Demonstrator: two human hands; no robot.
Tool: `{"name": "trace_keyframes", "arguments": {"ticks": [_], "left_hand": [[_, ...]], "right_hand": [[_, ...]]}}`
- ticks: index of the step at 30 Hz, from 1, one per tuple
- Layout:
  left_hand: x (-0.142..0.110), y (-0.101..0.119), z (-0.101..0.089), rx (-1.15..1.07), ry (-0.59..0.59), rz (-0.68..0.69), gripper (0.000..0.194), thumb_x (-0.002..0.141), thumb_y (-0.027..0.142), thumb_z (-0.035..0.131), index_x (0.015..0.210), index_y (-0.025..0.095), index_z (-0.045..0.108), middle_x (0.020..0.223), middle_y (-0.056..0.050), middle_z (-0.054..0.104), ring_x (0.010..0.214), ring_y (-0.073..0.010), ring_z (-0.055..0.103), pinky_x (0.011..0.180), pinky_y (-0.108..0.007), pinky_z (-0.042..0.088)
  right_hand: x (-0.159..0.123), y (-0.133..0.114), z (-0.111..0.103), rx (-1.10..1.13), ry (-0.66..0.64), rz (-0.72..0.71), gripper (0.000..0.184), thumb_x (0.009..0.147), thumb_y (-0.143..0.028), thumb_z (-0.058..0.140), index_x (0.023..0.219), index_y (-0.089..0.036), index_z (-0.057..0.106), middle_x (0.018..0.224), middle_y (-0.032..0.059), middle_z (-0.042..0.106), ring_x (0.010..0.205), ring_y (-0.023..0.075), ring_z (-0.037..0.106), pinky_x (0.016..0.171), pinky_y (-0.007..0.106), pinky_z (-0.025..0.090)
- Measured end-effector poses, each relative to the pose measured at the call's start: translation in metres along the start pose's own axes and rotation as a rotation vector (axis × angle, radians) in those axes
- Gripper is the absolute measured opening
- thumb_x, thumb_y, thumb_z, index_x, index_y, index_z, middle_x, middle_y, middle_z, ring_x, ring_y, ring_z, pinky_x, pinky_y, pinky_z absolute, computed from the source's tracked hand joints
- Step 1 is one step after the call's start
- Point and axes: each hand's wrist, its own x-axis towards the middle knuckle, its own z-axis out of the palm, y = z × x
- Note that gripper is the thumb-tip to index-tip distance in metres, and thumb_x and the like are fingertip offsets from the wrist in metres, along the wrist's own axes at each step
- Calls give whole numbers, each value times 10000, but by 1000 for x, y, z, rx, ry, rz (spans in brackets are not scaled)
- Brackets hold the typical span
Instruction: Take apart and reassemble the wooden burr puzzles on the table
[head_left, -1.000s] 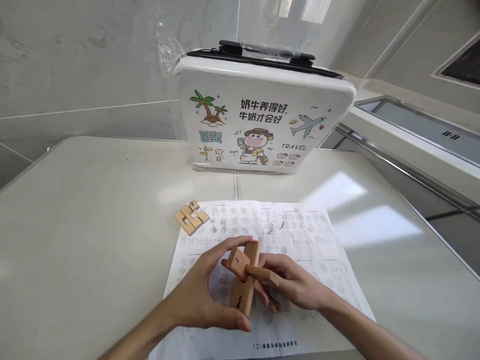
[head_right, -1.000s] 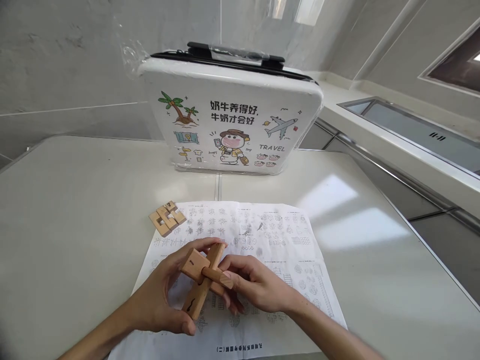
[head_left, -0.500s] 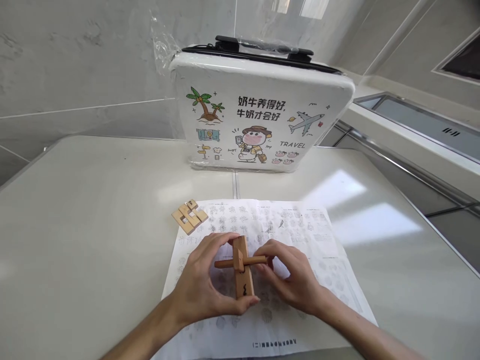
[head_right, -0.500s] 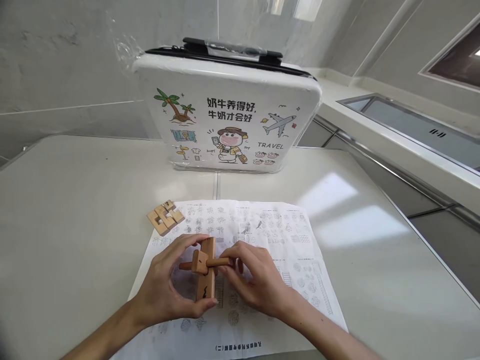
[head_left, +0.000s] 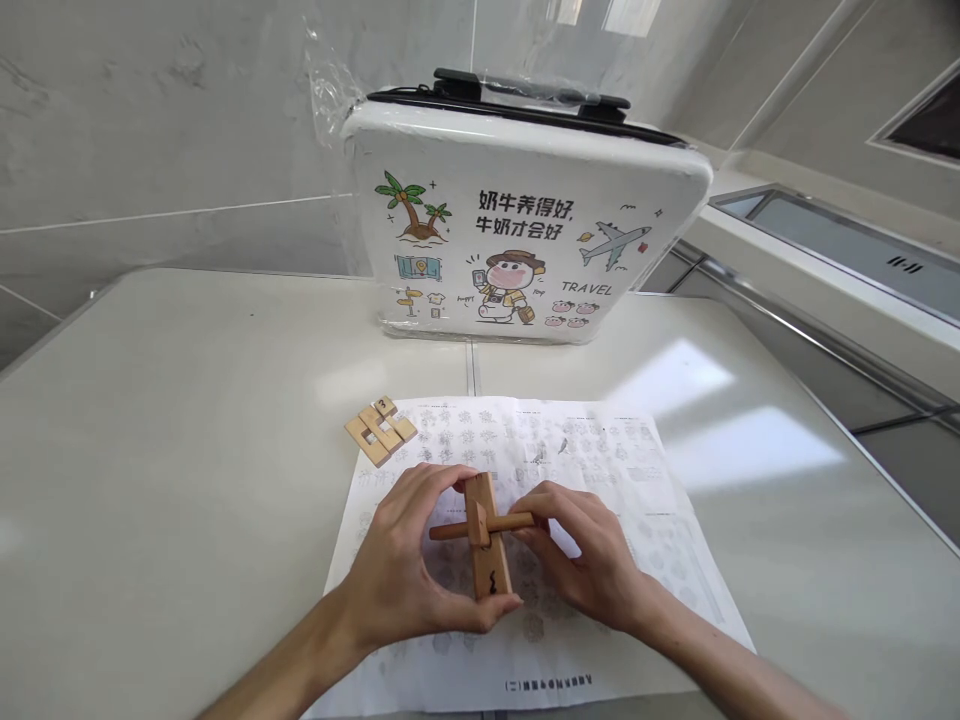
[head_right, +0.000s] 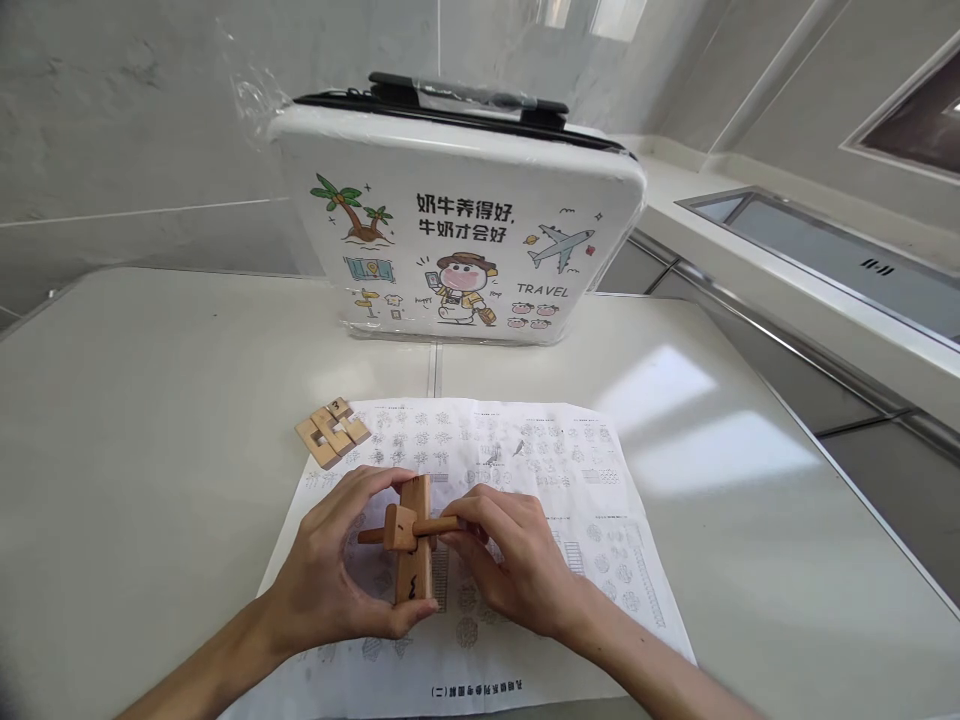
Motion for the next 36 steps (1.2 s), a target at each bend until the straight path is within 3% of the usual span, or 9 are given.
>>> {"name": "trace_keyframes", "arguments": {"ticks": [6,20,24,29,31,33,36], "left_hand": [[2,-6,-4,0,-44,85,976,627,601,956,1414,235,508,1183,-113,725,1075,-327,696,945,-486,590],[7,2,-2,51,-28,29,917,632,577,959,1356,234,514,1132,-99,732,1002,-307,694,866,-457,605],[4,4,-1,55,-30,-1,904,612,570,969,1332,231,540,1114,-98,742,982,-305,697,853,-454,604],[-3,-3,3,-27,-25,-129,863,643,604,938,1339,248,573,1145,-95,739,1041,-316,697,897,-470,603],[-4,-5,3,-109,-39,-211,846,653,628,923,1331,250,588,1181,-97,729,1050,-312,708,906,-463,609],[-3,-4,2,-208,-80,-273,796,665,652,906,1282,246,611,1172,-93,725,1021,-303,722,908,-456,614],[2,0,-2,-323,-172,-305,664,695,661,871,1159,245,643,1102,-71,724,972,-285,726,903,-439,611]], "right_hand": [[-3,2,-2,60,-27,-21,109,1091,-158,516,1115,-206,611,806,30,685,625,159,579,532,275,412],[3,0,3,-9,85,11,133,1070,-111,564,1107,-225,623,830,19,726,609,140,616,552,257,469],[2,4,5,-22,81,16,124,1077,-114,547,1105,-220,605,842,21,722,601,131,607,548,249,477],[-1,9,5,47,36,136,106,1061,-155,574,1113,-245,595,856,10,695,645,148,613,577,271,528],[-3,9,5,88,48,140,246,1023,-174,620,1252,-253,578,1004,57,697,787,188,670,620,302,576],[-4,8,5,104,44,84,535,952,-225,713,1440,-252,493,1271,140,634,1082,271,683,765,388,643],[-5,7,3,63,-46,-49,888,875,-274,808,1611,-263,312,1567,199,404,1459,372,484,1045,536,603]]}}
